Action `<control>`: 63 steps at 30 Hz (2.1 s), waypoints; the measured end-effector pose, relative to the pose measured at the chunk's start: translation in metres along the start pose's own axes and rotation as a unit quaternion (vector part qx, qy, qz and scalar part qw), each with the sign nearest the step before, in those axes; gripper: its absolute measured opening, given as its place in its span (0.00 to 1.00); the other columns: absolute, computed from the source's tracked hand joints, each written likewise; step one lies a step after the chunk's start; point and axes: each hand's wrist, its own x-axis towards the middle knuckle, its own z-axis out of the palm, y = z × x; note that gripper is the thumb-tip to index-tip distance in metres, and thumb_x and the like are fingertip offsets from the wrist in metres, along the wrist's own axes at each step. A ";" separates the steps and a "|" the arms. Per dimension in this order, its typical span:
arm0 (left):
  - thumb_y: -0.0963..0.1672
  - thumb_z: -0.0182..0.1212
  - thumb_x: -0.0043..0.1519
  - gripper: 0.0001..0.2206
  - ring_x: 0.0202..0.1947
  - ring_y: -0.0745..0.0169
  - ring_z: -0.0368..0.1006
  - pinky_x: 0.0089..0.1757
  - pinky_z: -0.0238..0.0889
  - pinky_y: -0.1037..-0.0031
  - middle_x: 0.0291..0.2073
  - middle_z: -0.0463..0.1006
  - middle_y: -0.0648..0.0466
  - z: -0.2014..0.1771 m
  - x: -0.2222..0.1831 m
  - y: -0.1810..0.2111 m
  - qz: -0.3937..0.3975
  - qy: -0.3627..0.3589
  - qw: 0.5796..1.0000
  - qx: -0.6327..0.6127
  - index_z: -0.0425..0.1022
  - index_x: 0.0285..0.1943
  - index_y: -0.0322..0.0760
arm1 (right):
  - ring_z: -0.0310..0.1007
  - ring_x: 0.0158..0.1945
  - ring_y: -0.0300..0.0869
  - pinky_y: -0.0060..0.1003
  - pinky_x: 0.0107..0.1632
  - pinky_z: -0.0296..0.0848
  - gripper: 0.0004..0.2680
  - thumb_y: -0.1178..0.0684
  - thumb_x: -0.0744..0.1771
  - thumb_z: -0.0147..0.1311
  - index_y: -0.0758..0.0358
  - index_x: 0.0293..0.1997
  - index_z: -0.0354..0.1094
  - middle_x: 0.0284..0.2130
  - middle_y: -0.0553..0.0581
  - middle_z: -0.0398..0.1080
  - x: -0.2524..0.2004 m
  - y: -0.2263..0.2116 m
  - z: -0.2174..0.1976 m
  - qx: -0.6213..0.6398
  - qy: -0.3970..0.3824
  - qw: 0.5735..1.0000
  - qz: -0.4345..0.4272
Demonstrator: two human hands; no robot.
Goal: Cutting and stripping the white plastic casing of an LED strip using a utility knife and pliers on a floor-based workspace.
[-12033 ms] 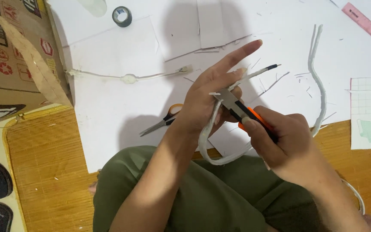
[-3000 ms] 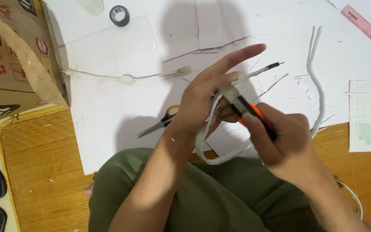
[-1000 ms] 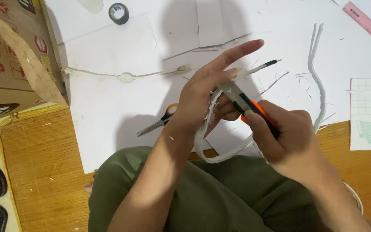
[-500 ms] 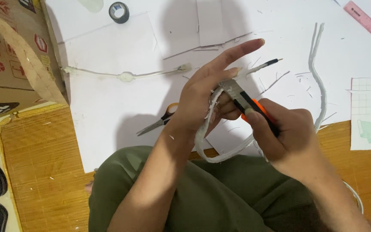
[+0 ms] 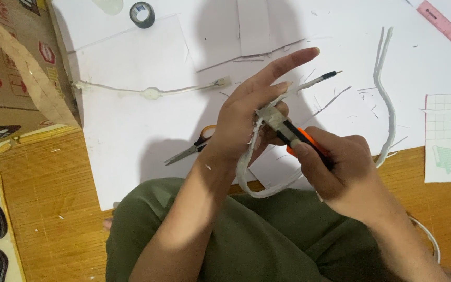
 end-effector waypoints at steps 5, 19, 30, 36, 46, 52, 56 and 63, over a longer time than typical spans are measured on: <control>0.40 0.44 0.67 0.25 0.14 0.76 0.47 0.21 0.38 0.82 0.14 0.61 0.61 0.002 -0.001 0.002 -0.010 -0.007 0.999 -0.051 0.59 0.76 0.28 | 0.51 0.11 0.36 0.32 0.18 0.49 0.09 0.58 0.68 0.50 0.66 0.28 0.71 0.07 0.49 0.60 -0.001 -0.010 0.002 0.016 0.027 0.999 0.004; 0.40 0.40 0.70 0.19 0.16 0.73 0.49 0.23 0.48 0.78 0.15 0.58 0.64 0.016 -0.003 0.006 0.033 0.120 0.985 0.122 0.66 0.70 0.36 | 0.61 0.12 0.33 0.27 0.17 0.58 0.08 0.65 0.66 0.46 0.67 0.45 0.71 0.18 0.49 0.66 -0.017 -0.003 0.022 0.206 0.044 0.977 0.013; 0.48 0.52 0.68 0.15 0.10 0.73 0.68 0.17 0.62 0.81 0.13 0.75 0.60 0.001 -0.002 0.023 0.141 0.265 0.815 0.495 0.72 0.30 0.38 | 0.65 0.11 0.37 0.27 0.22 0.71 0.08 0.61 0.65 0.60 0.63 0.29 0.61 0.16 0.57 0.71 -0.030 -0.018 0.040 0.230 0.157 0.959 0.058; 0.38 0.45 0.69 0.16 0.35 0.53 0.81 0.38 0.74 0.67 0.47 0.78 0.39 0.006 -0.009 0.032 0.108 0.286 0.837 0.453 0.54 0.65 0.36 | 0.57 0.07 0.36 0.29 0.11 0.57 0.10 0.68 0.65 0.55 0.63 0.31 0.54 0.22 0.70 0.73 -0.026 0.008 0.046 0.283 0.271 0.915 0.097; 0.48 0.40 0.74 0.19 0.28 0.65 0.76 0.31 0.69 0.77 0.33 0.82 0.50 0.066 -0.041 0.060 0.206 0.076 0.927 0.304 0.75 0.55 0.31 | 0.58 0.09 0.36 0.27 0.21 0.70 0.10 0.69 0.64 0.51 0.60 0.33 0.54 0.27 0.68 0.76 -0.024 0.030 0.025 0.315 0.235 0.918 0.058; 0.51 0.42 0.71 0.24 0.18 0.62 0.76 0.25 0.76 0.74 0.21 0.80 0.48 0.112 -0.071 0.071 0.209 0.112 0.927 0.291 0.78 0.38 0.29 | 0.63 0.12 0.37 0.29 0.15 0.60 0.09 0.68 0.62 0.60 0.66 0.31 0.60 0.23 0.62 0.73 -0.027 0.047 0.033 0.265 0.252 0.923 0.121; 0.46 0.42 0.72 0.21 0.19 0.62 0.68 0.35 0.70 0.73 0.21 0.77 0.46 0.109 -0.075 0.070 0.090 0.014 0.978 0.186 0.77 0.39 0.22 | 0.76 0.26 0.42 0.32 0.29 0.74 0.09 0.63 0.62 0.63 0.64 0.30 0.62 0.23 0.61 0.77 -0.023 0.027 0.034 0.266 0.248 0.914 0.180; 0.48 0.63 0.58 0.09 0.24 0.73 0.74 0.31 0.69 0.79 0.25 0.81 0.61 0.013 -0.074 -0.142 -0.496 0.148 0.480 0.708 0.84 0.34 0.41 | 0.57 0.14 0.34 0.29 0.24 0.67 0.08 0.63 0.63 0.63 0.65 0.27 0.63 0.17 0.56 0.71 -0.023 0.020 0.030 0.339 0.231 0.903 0.126</control>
